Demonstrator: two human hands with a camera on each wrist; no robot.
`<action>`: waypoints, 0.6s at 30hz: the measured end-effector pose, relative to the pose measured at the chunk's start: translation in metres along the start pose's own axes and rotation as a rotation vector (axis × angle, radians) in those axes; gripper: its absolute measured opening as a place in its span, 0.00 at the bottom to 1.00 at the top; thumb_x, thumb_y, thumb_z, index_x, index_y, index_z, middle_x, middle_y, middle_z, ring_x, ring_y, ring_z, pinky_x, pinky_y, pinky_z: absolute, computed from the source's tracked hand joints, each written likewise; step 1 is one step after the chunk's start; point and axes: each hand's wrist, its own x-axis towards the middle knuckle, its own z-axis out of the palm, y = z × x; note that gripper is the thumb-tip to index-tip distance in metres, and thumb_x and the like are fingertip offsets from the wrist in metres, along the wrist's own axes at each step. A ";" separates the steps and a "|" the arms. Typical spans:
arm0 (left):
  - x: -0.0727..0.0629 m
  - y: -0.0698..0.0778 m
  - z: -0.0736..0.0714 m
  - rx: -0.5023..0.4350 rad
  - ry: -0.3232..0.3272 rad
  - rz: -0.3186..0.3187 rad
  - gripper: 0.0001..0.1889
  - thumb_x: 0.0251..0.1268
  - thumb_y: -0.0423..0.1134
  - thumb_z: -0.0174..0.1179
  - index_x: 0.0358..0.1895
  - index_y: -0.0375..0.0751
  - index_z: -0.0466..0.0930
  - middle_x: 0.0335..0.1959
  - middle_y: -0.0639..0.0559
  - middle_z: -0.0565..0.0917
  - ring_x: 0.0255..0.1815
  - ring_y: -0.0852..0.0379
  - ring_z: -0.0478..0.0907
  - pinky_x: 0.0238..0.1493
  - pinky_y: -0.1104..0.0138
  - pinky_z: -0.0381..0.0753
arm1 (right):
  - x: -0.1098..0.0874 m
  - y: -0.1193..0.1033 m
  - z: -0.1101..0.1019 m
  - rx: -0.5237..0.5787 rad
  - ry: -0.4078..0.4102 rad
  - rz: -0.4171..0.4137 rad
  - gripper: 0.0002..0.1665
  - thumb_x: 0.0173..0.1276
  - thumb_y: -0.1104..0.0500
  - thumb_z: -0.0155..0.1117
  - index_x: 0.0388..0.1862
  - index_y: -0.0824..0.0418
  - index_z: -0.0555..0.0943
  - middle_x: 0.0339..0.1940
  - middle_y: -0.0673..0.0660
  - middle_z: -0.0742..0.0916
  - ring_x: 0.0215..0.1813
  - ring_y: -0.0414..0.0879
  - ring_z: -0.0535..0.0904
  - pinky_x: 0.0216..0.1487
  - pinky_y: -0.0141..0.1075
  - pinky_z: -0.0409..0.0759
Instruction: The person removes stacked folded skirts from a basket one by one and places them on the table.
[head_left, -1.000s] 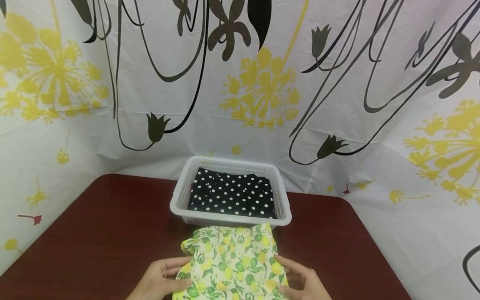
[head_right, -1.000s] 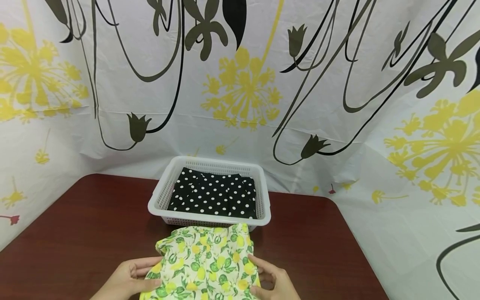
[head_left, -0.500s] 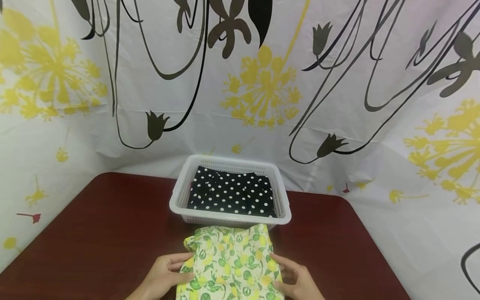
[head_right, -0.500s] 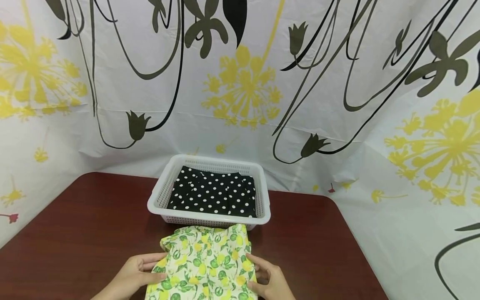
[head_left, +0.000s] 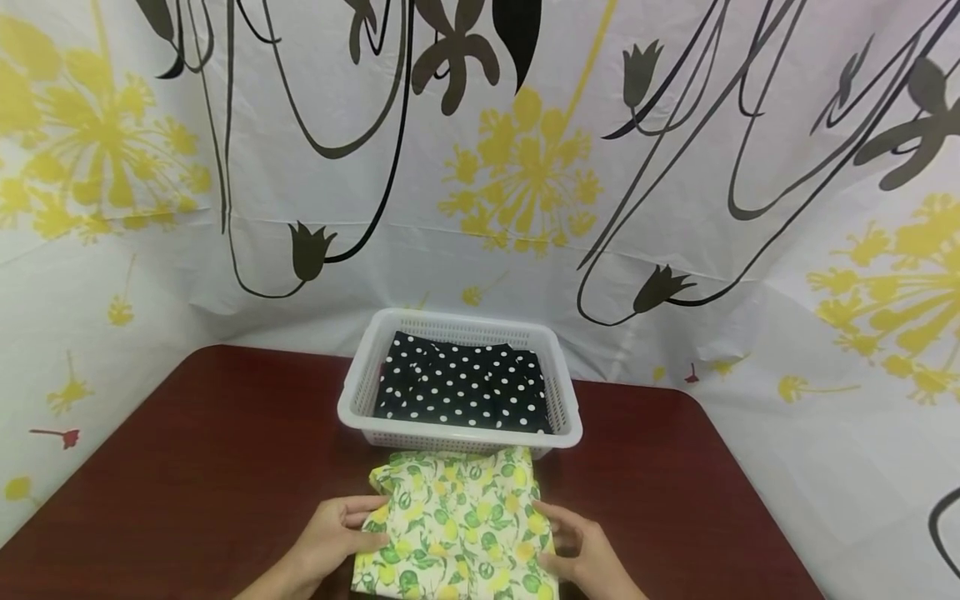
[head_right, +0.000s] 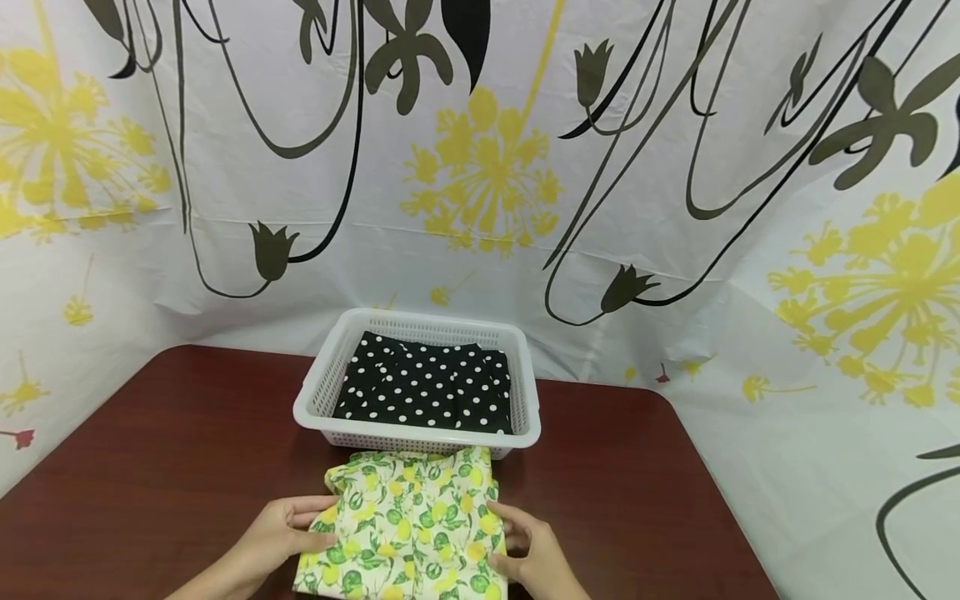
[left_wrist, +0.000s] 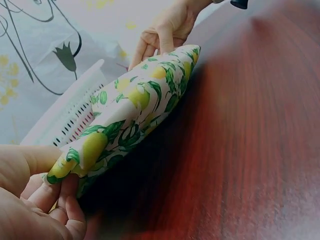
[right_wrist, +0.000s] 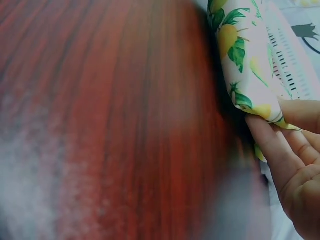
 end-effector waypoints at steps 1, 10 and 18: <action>0.001 -0.001 -0.001 -0.008 -0.002 -0.016 0.30 0.52 0.32 0.65 0.57 0.19 0.66 0.46 0.35 0.80 0.43 0.48 0.80 0.41 0.60 0.79 | 0.000 0.001 0.000 0.011 0.000 0.014 0.37 0.56 0.66 0.66 0.64 0.72 0.65 0.40 0.60 0.83 0.38 0.47 0.81 0.38 0.35 0.79; 0.006 -0.014 -0.017 0.079 -0.044 -0.142 0.28 0.55 0.34 0.61 0.57 0.21 0.66 0.32 0.44 0.83 0.36 0.49 0.81 0.40 0.57 0.79 | -0.002 0.003 0.001 0.202 -0.023 0.125 0.41 0.54 0.68 0.67 0.65 0.71 0.60 0.31 0.55 0.74 0.27 0.41 0.70 0.24 0.35 0.75; 0.007 -0.003 -0.022 0.205 -0.075 -0.182 0.23 0.55 0.35 0.60 0.54 0.26 0.70 0.32 0.48 0.83 0.35 0.51 0.79 0.35 0.57 0.78 | -0.002 -0.007 -0.004 0.217 -0.080 0.204 0.40 0.57 0.63 0.65 0.66 0.68 0.59 0.34 0.61 0.79 0.34 0.52 0.80 0.31 0.48 0.80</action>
